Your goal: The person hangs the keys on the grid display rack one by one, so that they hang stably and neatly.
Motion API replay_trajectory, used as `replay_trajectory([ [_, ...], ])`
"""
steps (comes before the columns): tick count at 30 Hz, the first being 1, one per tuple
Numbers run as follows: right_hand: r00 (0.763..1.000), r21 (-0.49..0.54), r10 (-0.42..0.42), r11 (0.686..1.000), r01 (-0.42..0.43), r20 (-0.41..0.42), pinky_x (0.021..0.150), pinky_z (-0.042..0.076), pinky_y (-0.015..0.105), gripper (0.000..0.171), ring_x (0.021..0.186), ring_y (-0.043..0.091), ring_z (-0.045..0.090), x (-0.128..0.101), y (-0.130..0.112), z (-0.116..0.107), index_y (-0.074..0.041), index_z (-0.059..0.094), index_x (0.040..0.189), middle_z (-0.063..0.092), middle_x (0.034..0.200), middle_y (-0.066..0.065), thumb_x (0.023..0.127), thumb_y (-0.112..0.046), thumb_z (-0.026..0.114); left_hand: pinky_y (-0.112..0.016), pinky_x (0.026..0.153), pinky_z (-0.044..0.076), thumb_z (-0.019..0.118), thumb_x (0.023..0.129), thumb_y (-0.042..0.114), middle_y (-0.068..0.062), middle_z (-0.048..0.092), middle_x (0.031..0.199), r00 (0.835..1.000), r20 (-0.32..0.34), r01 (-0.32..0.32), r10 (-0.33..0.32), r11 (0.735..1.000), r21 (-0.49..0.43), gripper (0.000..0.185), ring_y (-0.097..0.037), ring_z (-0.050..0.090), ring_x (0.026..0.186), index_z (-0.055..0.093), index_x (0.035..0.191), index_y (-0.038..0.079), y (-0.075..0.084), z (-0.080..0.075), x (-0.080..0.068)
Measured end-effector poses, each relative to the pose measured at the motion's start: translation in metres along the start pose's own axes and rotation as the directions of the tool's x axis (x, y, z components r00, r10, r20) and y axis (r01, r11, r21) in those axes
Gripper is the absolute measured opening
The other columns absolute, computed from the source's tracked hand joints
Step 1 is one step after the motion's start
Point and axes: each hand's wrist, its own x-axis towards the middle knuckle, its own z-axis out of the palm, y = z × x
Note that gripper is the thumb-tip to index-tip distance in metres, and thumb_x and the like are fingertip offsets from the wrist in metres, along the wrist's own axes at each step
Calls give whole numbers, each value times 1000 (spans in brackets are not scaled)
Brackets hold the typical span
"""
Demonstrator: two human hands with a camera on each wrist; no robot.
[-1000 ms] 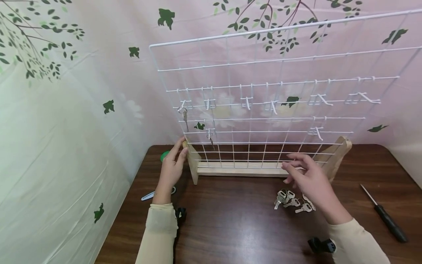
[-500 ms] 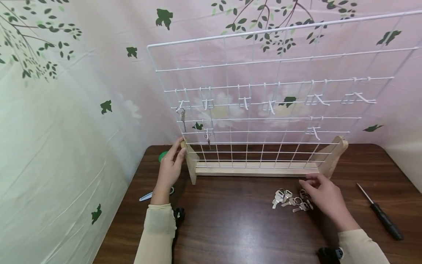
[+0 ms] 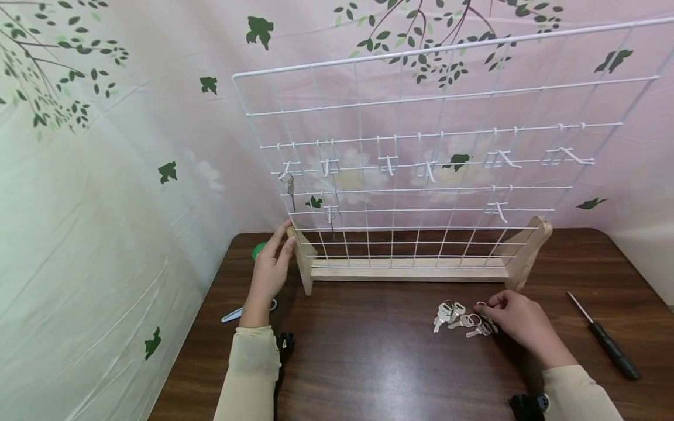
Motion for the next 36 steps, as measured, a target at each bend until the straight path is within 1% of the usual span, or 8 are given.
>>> replay_trajectory([
  [5,999,-26,3,1000,-2,42,72,52,41,41,82,25,66,4,-3,-1,-5,72,93,76,89,8,95,-45,77,-58,114,54,51,114,42,-9,51,166,1000,0,-6,6,1000,-4,51,-34,58,146,46,163,33,0,-2,1],
  [9,998,-33,-10,999,11,56,70,47,35,35,77,20,61,7,-6,-1,-11,71,84,72,84,1,96,-44,76,-57,113,55,52,114,41,-9,51,166,1000,-2,-10,10,1000,-8,51,-34,58,145,46,163,32,0,-3,2],
  [17,993,8,-35,999,34,115,62,34,29,49,62,14,44,5,-10,-1,-19,52,63,44,61,-9,102,-43,71,-58,114,54,52,114,40,-9,51,166,1000,-9,-8,8,1000,7,51,-36,60,144,45,164,30,0,-3,2],
  [21,993,8,-34,999,33,113,60,33,28,49,61,13,43,4,-7,0,-19,52,63,43,61,-9,102,-42,71,-61,117,51,52,114,38,-12,50,167,1000,-4,-14,14,1000,13,52,-38,57,146,45,164,27,-1,-3,0],
  [26,996,16,-30,999,29,85,66,39,31,37,70,16,50,2,-8,-1,-14,71,79,63,73,-5,103,-43,69,-63,122,44,52,114,40,-11,50,167,1000,0,-9,9,1000,29,52,-37,50,153,45,164,29,-2,-2,-2],
  [31,997,49,-76,996,76,-11,65,40,29,39,68,15,53,-3,-36,-10,-15,73,84,63,71,-4,106,-46,66,-62,122,45,52,114,41,-10,51,166,1000,-2,-15,15,1000,26,51,-36,51,152,47,163,30,-2,-2,-2],
  [34,993,161,-111,980,116,-41,58,46,28,38,63,12,60,-7,-68,-16,-11,74,89,69,70,-3,106,-44,67,-62,122,45,52,114,40,-10,50,166,1000,-3,-23,23,1000,20,51,-35,51,153,47,163,29,-1,-2,-1],
  [36,993,268,-114,956,116,-25,54,49,28,39,60,10,64,-11,-93,-21,-8,74,95,74,71,-1,105,-45,69,-62,121,46,52,114,39,-10,50,166,1000,-2,-28,28,1000,15,51,-35,51,152,47,163,29,-1,-2,0],
])
